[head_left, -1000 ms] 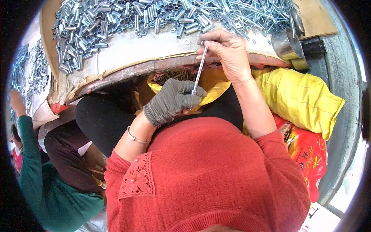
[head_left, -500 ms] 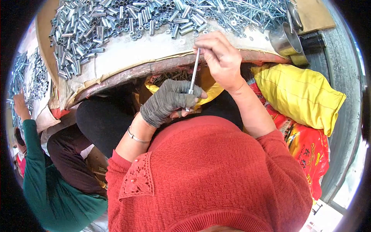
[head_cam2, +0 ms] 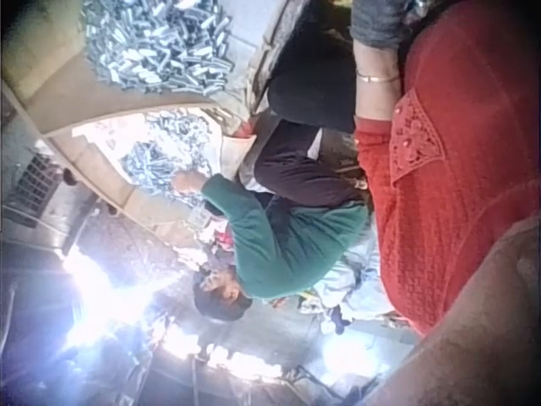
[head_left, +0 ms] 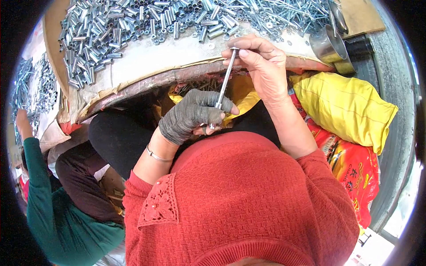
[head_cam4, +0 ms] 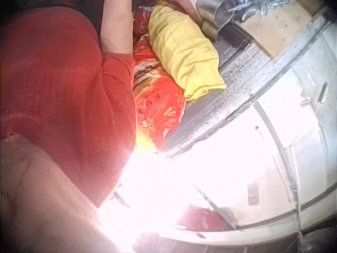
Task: The person assembles expansion bolts by hand, placing washers and sleeves onto threaded rods.
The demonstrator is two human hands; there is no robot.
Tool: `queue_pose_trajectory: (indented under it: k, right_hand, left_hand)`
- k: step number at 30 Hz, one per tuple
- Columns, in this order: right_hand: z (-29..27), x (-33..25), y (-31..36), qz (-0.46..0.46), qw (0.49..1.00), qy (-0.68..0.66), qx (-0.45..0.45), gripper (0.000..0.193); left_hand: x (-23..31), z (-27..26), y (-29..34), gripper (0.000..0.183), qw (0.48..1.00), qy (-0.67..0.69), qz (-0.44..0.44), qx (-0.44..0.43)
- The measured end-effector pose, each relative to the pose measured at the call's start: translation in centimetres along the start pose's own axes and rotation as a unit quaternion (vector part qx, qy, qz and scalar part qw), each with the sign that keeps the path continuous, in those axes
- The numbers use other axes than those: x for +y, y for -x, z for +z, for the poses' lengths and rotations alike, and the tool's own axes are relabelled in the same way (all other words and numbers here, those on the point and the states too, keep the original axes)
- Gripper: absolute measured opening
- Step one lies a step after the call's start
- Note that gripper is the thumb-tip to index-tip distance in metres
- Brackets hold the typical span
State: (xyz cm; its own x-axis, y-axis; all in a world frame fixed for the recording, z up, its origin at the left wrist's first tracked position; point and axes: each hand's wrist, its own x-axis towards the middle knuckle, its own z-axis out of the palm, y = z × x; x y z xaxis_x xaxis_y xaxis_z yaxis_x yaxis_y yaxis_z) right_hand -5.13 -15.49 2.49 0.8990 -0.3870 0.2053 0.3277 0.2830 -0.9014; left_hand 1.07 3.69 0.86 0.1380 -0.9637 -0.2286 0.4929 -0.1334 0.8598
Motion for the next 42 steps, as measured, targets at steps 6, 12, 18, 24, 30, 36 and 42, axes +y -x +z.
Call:
queue_pose_trajectory:
  k: [6,12,18,24,30,36,42]
  right_hand:
    - [0.3,-0.6,0.2,0.023,0.998,-0.054,0.03,0.014]
    - [0.7,-0.7,0.2,0.01,0.998,-0.045,0.04,0.018]
    - [0.6,-1.8,0.1,-0.038,0.991,0.131,0.017,0.018]
    - [-1.1,-3.8,-0.1,0.08,0.973,0.216,-0.028,0.019]
    - [-1.9,-3.3,0.1,0.105,0.983,0.136,-0.065,0.021]
    - [-1.2,-1.7,0.2,0.133,0.988,0.06,-0.05,0.024]
    - [-1.5,-0.6,0.1,0.104,0.99,0.089,-0.04,0.029]
  left_hand:
    - [0.5,0.6,-0.1,0.028,0.982,-0.169,0.021,0.075]
    - [-1.9,0.0,-0.9,0.024,0.942,-0.281,0.127,0.13]
    - [-1.6,-0.2,-0.6,0.021,0.844,-0.476,0.113,0.218]
    - [-1.7,-0.3,-0.7,0.022,0.914,-0.347,0.165,0.129]
    - [0.0,0.1,-0.3,0.023,0.943,-0.318,0.042,0.093]
    - [-0.5,-0.2,-0.6,0.023,0.927,-0.345,0.052,0.14]
    - [-1.5,-0.5,-1.1,0.025,0.906,-0.376,0.089,0.171]
